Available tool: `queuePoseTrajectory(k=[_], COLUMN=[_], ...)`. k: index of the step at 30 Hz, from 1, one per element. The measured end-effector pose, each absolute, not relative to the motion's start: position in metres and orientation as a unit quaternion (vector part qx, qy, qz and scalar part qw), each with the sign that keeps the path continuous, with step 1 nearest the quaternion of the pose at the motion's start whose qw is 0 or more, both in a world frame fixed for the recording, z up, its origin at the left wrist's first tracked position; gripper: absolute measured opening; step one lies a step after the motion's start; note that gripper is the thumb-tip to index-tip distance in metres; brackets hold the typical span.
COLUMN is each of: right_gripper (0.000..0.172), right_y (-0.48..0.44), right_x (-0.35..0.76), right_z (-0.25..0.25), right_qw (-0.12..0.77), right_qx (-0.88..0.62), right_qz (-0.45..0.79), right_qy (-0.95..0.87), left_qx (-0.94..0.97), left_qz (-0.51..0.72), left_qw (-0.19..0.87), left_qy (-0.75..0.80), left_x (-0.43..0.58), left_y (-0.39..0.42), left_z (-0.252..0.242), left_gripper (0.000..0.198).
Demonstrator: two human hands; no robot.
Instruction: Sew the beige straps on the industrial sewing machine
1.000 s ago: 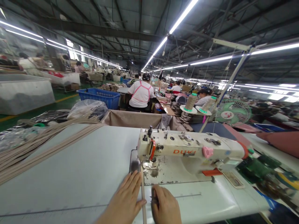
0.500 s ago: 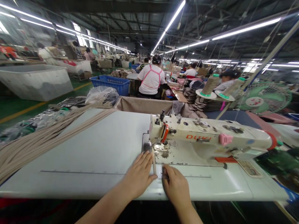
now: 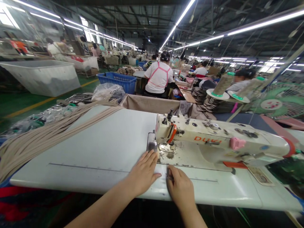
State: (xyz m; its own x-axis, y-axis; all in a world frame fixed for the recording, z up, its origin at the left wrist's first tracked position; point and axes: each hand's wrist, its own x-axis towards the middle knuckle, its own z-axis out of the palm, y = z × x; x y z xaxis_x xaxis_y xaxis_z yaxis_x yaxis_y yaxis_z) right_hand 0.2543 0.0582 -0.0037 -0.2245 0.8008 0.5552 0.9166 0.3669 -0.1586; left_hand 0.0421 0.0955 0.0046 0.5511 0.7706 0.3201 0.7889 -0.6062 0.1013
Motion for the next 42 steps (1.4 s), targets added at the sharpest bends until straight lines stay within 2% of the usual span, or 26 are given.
queuePoseTrajectory(k=[13, 24, 30, 34, 39, 42], right_gripper=[0.032, 0.031, 0.032, 0.033, 0.033, 0.032], right_y=[0.057, 0.057, 0.057, 0.056, 0.056, 0.057], right_x=[0.252, 0.255, 0.253, 0.254, 0.254, 0.254], right_z=[0.001, -0.005, -0.003, -0.002, -0.002, -0.003], right_qw=[0.279, 0.274, 0.272, 0.275, 0.281, 0.284], right_qx=[-0.556, -0.551, -0.557, -0.559, -0.564, -0.566], right_qz=[-0.110, -0.118, -0.119, -0.120, -0.119, -0.117], right_qy=[-0.775, -0.779, -0.776, -0.773, -0.768, -0.765], left_qx=[-0.880, -0.871, -0.850, -0.845, -0.860, -0.872], left_qz=[-0.164, -0.163, -0.236, -0.251, -0.243, -0.237], left_qw=[-0.002, -0.086, -0.166, -0.166, -0.163, -0.151], left_qy=[-0.445, -0.455, -0.441, -0.441, -0.418, -0.400], left_x=[0.042, 0.039, 0.031, 0.033, 0.044, 0.048], left_y=[0.127, 0.140, 0.173, 0.209, 0.241, 0.247], left_z=[0.012, 0.016, 0.016, 0.011, 0.009, 0.014], left_gripper=[0.060, 0.055, 0.035, 0.036, 0.028, 0.032])
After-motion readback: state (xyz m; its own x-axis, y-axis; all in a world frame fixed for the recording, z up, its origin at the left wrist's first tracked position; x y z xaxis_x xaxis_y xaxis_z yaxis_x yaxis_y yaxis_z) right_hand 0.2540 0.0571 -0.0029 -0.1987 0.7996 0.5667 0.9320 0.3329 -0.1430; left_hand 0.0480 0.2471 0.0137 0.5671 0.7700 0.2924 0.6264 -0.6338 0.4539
